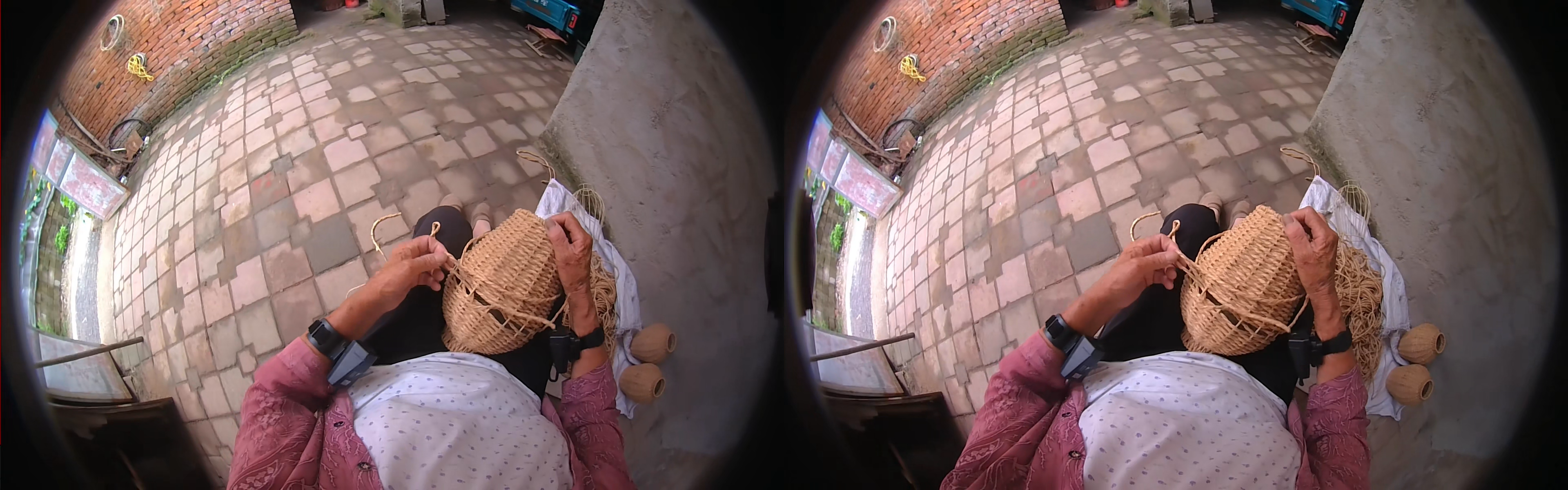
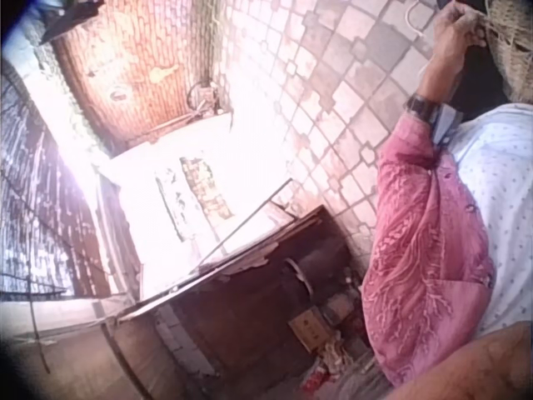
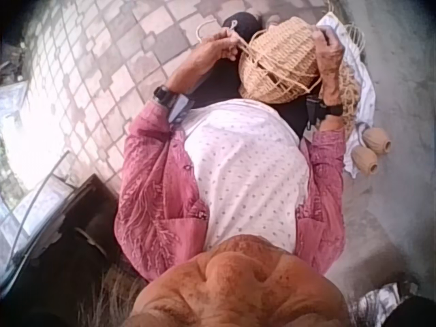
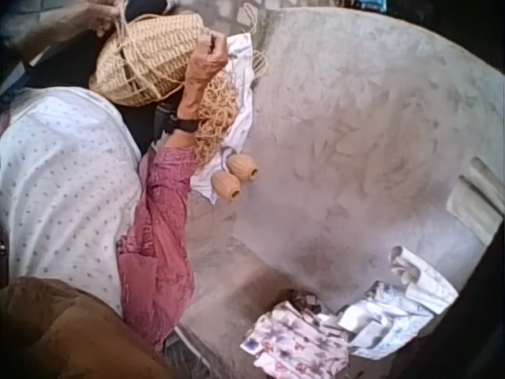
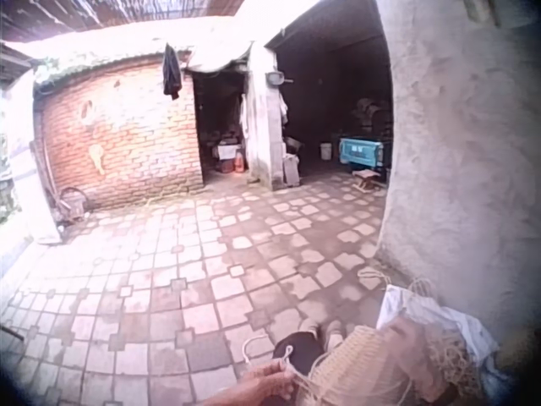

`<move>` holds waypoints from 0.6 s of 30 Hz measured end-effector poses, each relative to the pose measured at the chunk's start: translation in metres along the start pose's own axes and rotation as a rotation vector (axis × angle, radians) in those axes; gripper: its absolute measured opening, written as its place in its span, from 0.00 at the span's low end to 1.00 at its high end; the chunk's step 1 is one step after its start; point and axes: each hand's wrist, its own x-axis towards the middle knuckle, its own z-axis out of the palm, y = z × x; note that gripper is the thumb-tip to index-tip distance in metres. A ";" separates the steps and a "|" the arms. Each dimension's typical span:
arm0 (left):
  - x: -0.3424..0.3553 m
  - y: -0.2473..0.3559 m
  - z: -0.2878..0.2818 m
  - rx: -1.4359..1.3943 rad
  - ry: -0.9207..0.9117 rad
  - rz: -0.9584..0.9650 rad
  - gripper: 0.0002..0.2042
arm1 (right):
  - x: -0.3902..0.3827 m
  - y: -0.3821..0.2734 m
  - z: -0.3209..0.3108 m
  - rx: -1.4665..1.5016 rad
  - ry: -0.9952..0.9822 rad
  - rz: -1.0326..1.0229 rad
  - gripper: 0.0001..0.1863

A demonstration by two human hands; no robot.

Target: Hand-weaving a small wicker or bamboo basket using long strips of material.

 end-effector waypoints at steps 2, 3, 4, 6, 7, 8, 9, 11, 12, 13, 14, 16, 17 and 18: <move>-0.009 0.013 0.006 -0.336 -0.101 0.075 0.05 | 0.000 0.002 -0.001 -0.003 0.004 0.008 0.10; -0.010 0.013 0.004 -0.337 -0.102 0.073 0.05 | 0.000 0.002 -0.002 -0.010 0.001 0.023 0.11; -0.013 0.015 0.000 -0.471 -0.129 0.123 0.05 | 0.000 0.002 -0.002 -0.015 -0.002 0.036 0.11; -0.018 0.018 -0.012 -0.579 -0.074 0.230 0.06 | 0.000 0.003 -0.001 -0.008 0.003 0.035 0.11; -0.022 0.016 -0.021 -0.580 -0.072 0.231 0.06 | 0.000 0.003 -0.001 -0.001 0.007 0.032 0.11; -0.024 0.012 -0.029 -0.533 -0.056 0.211 0.06 | 0.000 0.004 0.000 -0.002 0.006 0.031 0.11; -0.025 0.008 -0.034 -0.486 -0.041 0.190 0.05 | 0.001 0.005 0.000 0.004 0.003 0.029 0.11; -0.033 0.010 -0.027 -0.457 0.011 0.132 0.05 | 0.001 0.006 0.000 0.004 0.005 0.033 0.11; -0.036 0.008 -0.029 0.214 0.118 0.253 0.06 | 0.001 0.005 0.000 0.005 0.006 0.035 0.11; -0.040 0.007 -0.031 0.888 0.225 0.358 0.07 | 0.001 0.003 0.000 0.010 0.003 0.034 0.11; -0.041 0.003 -0.033 0.974 0.275 0.458 0.13 | 0.000 0.003 -0.001 0.009 0.001 0.035 0.11; -0.043 -0.010 -0.058 0.454 0.360 0.257 0.16 | 0.001 0.002 -0.002 -0.025 0.007 0.019 0.10; -0.045 -0.017 -0.075 -0.066 0.423 0.050 0.19 | 0.001 0.001 -0.001 -0.024 0.009 0.017 0.10; -0.048 -0.023 -0.096 -0.006 0.523 -0.021 0.20 | 0.001 0.000 0.000 -0.012 0.006 0.023 0.10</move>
